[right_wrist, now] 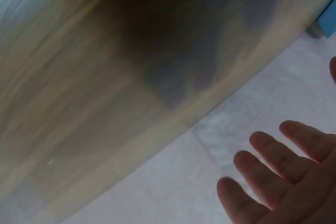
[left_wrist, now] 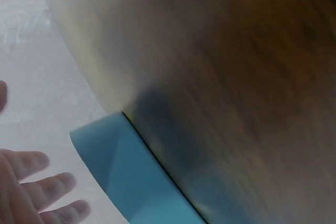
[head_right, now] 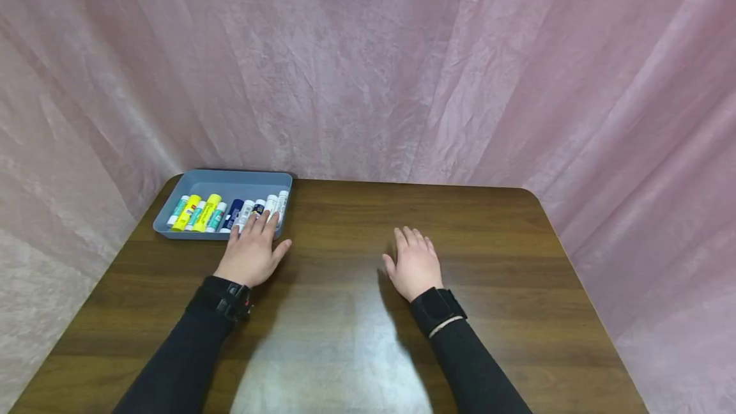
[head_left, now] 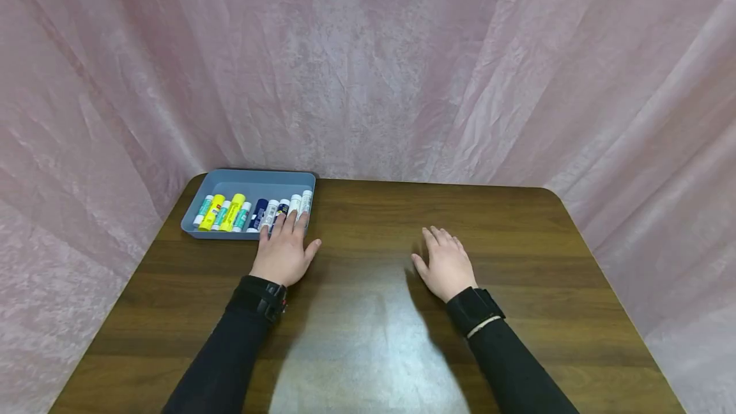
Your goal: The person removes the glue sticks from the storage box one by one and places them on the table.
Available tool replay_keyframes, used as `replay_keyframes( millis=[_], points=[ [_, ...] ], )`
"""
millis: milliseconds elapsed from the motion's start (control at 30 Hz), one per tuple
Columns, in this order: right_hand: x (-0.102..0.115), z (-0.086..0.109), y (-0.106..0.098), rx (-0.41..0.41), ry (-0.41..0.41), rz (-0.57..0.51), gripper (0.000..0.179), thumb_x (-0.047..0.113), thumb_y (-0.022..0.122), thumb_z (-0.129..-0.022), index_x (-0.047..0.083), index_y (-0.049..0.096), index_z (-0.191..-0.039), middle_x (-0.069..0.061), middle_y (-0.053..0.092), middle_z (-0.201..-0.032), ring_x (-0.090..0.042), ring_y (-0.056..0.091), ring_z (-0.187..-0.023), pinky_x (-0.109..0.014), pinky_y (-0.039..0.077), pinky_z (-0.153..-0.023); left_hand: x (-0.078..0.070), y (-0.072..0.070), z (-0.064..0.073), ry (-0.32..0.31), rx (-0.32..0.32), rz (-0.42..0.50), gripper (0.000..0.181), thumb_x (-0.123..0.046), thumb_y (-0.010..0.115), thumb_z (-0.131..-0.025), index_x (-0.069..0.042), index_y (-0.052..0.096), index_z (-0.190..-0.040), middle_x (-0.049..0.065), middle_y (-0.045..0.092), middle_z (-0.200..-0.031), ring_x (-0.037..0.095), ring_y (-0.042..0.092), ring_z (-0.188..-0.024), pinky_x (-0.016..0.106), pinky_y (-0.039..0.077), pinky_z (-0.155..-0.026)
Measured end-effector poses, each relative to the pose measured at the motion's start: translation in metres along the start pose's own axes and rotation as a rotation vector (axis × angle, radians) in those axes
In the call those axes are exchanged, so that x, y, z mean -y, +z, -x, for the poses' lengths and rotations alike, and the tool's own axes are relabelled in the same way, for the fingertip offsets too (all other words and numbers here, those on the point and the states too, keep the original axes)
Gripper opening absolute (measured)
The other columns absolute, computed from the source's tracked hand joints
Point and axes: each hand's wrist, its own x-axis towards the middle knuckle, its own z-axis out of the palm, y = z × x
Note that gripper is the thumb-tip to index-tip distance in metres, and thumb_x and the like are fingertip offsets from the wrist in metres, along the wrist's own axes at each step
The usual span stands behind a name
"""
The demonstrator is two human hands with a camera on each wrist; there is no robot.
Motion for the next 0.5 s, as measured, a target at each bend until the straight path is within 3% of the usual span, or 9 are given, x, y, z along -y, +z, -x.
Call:
replay_keyframes(
  millis=[267, 400, 500],
  points=[
    [0.017, 0.000, 0.002, -0.023, -0.025, -0.065, 0.050, 0.031, 0.066, -0.098, -0.001, 0.061, -0.136, -0.020, 0.063, -0.137, -0.036, 0.058, -0.131, -0.047, 0.045, -0.111, 0.015, -0.006, 0.003, 0.015, -0.034, -0.040, 0.044, -0.021, 0.062, -0.101, 0.004, 0.057, -0.137, 0.025, 0.057, -0.136, 0.044, 0.053, -0.127, 0.062, 0.047, -0.099],
    [0.025, -0.002, 0.002, 0.000, -0.004, -0.114, 0.047, 0.031, 0.065, -0.099, 0.002, 0.062, -0.136, -0.018, 0.064, -0.136, -0.035, 0.059, -0.130, -0.048, 0.046, -0.109, 0.023, -0.010, 0.001, 0.054, -0.012, -0.080, 0.028, -0.009, 0.058, -0.101, 0.004, 0.065, -0.124, 0.025, 0.063, -0.123, 0.042, 0.060, -0.112, 0.058, 0.053, -0.090],
    [0.032, -0.005, 0.003, 0.015, 0.000, -0.149, 0.046, 0.032, 0.064, -0.099, 0.004, 0.063, -0.136, -0.016, 0.065, -0.136, -0.035, 0.060, -0.129, -0.049, 0.048, -0.107, 0.027, -0.012, -0.002, 0.086, 0.012, -0.078, 0.028, 0.001, 0.050, -0.100, 0.004, 0.067, -0.122, 0.024, 0.065, -0.119, 0.041, 0.061, -0.108, 0.056, 0.053, -0.092]
  ],
)
